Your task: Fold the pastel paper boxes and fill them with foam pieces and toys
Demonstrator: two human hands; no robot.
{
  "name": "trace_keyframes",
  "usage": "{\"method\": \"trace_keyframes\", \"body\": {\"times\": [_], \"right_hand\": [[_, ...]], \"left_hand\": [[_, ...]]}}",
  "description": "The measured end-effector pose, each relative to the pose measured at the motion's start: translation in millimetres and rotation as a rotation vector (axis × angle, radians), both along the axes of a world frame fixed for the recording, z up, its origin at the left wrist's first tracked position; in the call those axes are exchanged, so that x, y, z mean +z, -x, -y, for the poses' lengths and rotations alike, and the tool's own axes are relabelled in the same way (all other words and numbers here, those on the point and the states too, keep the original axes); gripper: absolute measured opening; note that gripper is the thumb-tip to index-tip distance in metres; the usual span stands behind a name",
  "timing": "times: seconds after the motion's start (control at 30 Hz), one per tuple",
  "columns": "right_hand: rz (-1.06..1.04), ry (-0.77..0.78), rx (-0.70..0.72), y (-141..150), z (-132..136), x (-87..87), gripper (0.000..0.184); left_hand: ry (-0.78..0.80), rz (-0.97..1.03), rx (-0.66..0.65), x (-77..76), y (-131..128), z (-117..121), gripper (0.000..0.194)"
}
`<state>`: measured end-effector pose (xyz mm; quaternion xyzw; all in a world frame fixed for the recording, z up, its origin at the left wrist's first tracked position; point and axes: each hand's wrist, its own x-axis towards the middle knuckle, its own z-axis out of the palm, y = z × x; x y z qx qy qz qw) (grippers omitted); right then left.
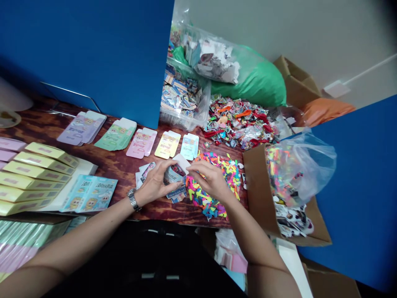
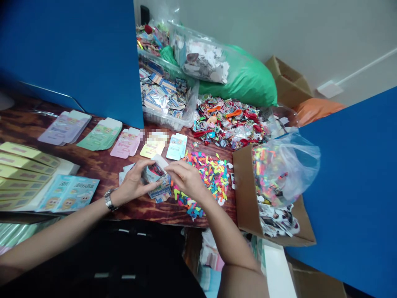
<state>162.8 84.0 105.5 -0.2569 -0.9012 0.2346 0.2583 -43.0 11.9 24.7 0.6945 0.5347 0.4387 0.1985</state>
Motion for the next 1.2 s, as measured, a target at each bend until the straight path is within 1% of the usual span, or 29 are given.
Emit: {"method": "trace_keyframes", "body": {"times": [0.07,0.13,0.2,0.23,0.3,0.4,0.5,0.6,0.7,0.77,0.83,0.93,1.03,1.1,1.2], "right_hand": [[-0.035,-0.035,-0.089,7.0,8.7,-5.8,0.022],[-0.047,-0.046,-0.193,14.9,17.2,-10.9,0.031],[-0.075,-0.030,-0.277,21.3,23.5,-13.9,0.039],[-0.097,-0.018,-0.287,23.6,25.6,-14.5,0.039],[-0.146,0.009,-0.255,26.6,27.2,-14.1,0.032],[-0.172,0.112,-0.189,29.3,25.6,-10.7,0.023],[-0.135,0.203,-0.238,32.3,23.3,-7.1,0.019],[-0.088,0.165,-0.280,35.4,23.6,-6.0,0.022],[-0.078,0.085,-0.228,38.0,27.3,-8.6,0.026],[-0.105,0.068,-0.207,40.0,32.4,-13.6,0.028],[-0.153,0.068,-0.236,43.1,39.7,-22.0,0.033],[-0.215,0.098,-0.324,49.4,53.3,-39.0,0.042],[-0.264,0.163,-0.353,55.7,64.9,-53.7,0.048],[-0.266,0.184,-0.313,57.8,68.9,-58.2,0.050],[-0.200,0.210,-0.172,56.1,68.1,-56.6,0.054]], "left_hand": [[-0.030,0.000,-0.010,0.7,-1.3,0.1,0.063],[-0.067,-0.015,-0.026,2.7,-3.3,1.0,0.065],[-0.079,-0.036,-0.025,4.8,-4.8,2.5,0.071],[-0.071,-0.047,-0.013,5.7,-5.2,3.3,0.077],[-0.030,-0.072,0.016,6.8,-5.2,4.9,0.086],[0.020,-0.112,0.020,7.7,-4.5,6.9,0.090],[0.062,-0.154,0.039,8.9,-4.9,8.6,0.093],[0.042,-0.237,0.074,9.5,-5.9,9.6,0.095],[-0.024,-0.364,0.111,8.9,-5.1,10.3,0.097],[-0.032,-0.450,0.137,9.1,-3.3,10.8,0.099],[-0.019,-0.509,0.156,10.6,-1.3,11.7,0.101],[-0.002,-0.534,0.165,13.9,0.8,14.9,0.102],[0.021,-0.527,0.162,15.5,2.3,21.2,0.101],[0.059,-0.517,0.149,15.2,4.2,26.6,0.101],[0.110,-0.478,0.142,14.8,8.4,33.8,0.100]]}}
